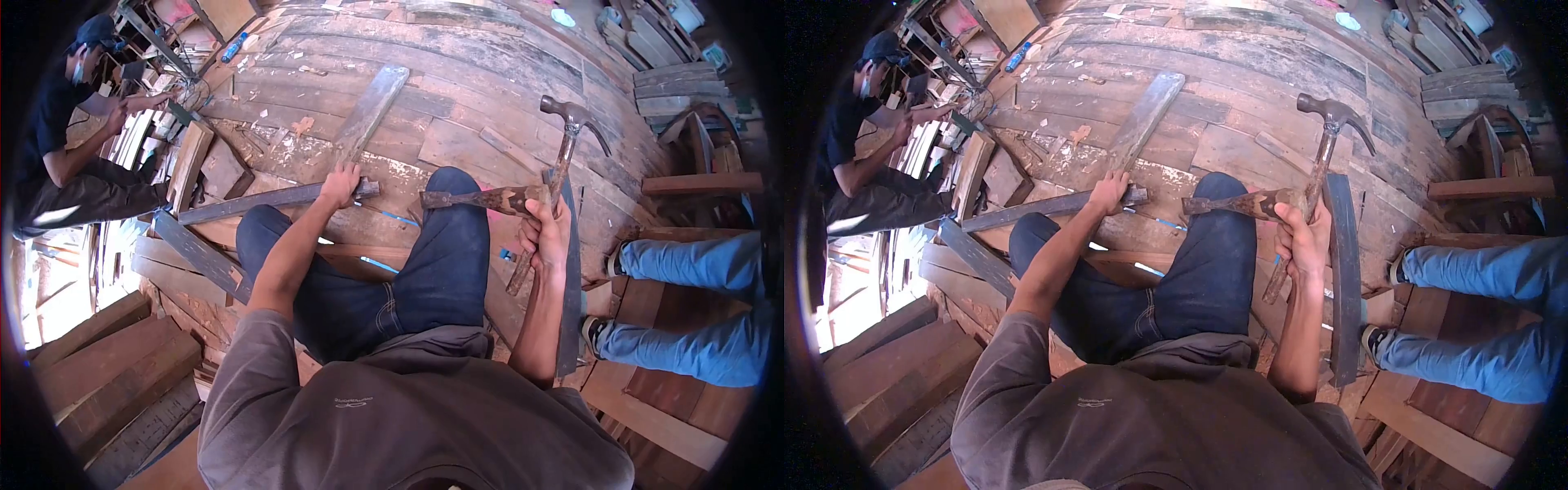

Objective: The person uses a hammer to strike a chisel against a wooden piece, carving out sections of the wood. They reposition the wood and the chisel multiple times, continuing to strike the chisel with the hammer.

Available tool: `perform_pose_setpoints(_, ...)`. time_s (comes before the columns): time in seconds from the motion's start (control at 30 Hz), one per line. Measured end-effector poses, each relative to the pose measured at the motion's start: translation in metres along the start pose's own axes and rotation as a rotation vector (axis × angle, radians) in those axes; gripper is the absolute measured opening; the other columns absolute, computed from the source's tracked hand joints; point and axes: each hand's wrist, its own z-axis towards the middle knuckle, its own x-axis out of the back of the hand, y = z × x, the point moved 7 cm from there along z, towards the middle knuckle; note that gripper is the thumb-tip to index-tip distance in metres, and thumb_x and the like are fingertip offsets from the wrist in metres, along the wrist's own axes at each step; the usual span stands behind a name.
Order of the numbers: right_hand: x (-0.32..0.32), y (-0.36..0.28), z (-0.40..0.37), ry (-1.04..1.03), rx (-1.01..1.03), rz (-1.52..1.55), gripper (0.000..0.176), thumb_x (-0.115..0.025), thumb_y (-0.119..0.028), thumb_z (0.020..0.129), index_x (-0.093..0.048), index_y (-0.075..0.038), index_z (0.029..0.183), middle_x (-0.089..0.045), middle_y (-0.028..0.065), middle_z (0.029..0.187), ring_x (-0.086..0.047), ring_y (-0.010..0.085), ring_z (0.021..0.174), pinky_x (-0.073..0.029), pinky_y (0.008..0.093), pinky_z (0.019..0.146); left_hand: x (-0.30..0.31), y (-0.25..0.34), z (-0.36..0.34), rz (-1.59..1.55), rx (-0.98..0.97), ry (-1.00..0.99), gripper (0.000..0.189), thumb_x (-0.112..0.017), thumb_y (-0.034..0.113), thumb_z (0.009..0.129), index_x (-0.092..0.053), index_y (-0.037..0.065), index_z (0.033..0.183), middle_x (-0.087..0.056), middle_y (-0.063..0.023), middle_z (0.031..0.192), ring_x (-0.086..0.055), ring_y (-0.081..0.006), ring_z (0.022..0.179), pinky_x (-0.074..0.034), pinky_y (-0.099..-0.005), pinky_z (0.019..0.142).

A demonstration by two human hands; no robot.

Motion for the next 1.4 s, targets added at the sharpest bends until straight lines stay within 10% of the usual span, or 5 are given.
perform_pose_setpoints(0.8,-0.025,0.014,0.013,0.055,-0.077,-0.042,0.018,-0.07,-0.008,0.082,-0.053,-0.006,0.089,-0.039,-0.0064,0.053,-0.028,0.0022,0.036,-0.021,0.0213,0.031,-0.007,0.006,0.031,-0.073,0.044,-0.343,0.076,-0.088,0.029,0.057,-0.056,0.003,0.122,-0.059,-0.0174,0.125,-0.059,-0.0338,0.115,-0.052,-0.0413,0.094)
perform_pose_setpoints(1.0,-0.03,0.015,0.014,0.072,-0.09,-0.055,0.02,-0.071,-0.008,0.081,-0.052,-0.008,0.088,-0.039,-0.0063,0.053,-0.03,0.0026,0.036,-0.022,0.0216,0.031,-0.002,-0.001,0.041,-0.274,0.0,-0.74,0.076,-0.091,0.033,0.052,-0.065,0.002,0.116,-0.066,-0.02,0.117,-0.063,-0.0316,0.111,-0.051,-0.0392,0.094)
perform_pose_setpoints(1.4,-0.062,0.029,0.023,0.091,-0.155,-0.124,0.018,-0.073,-0.007,0.081,-0.057,-0.006,0.09,-0.044,-0.0051,0.055,-0.034,0.0026,0.037,-0.025,0.0219,0.031,-0.025,-0.02,0.045,-0.477,0.019,-0.603,0.066,-0.087,0.032,0.06,-0.065,0.004,0.116,-0.068,-0.0171,0.113,-0.064,-0.0325,0.108,-0.052,-0.0401,0.09)
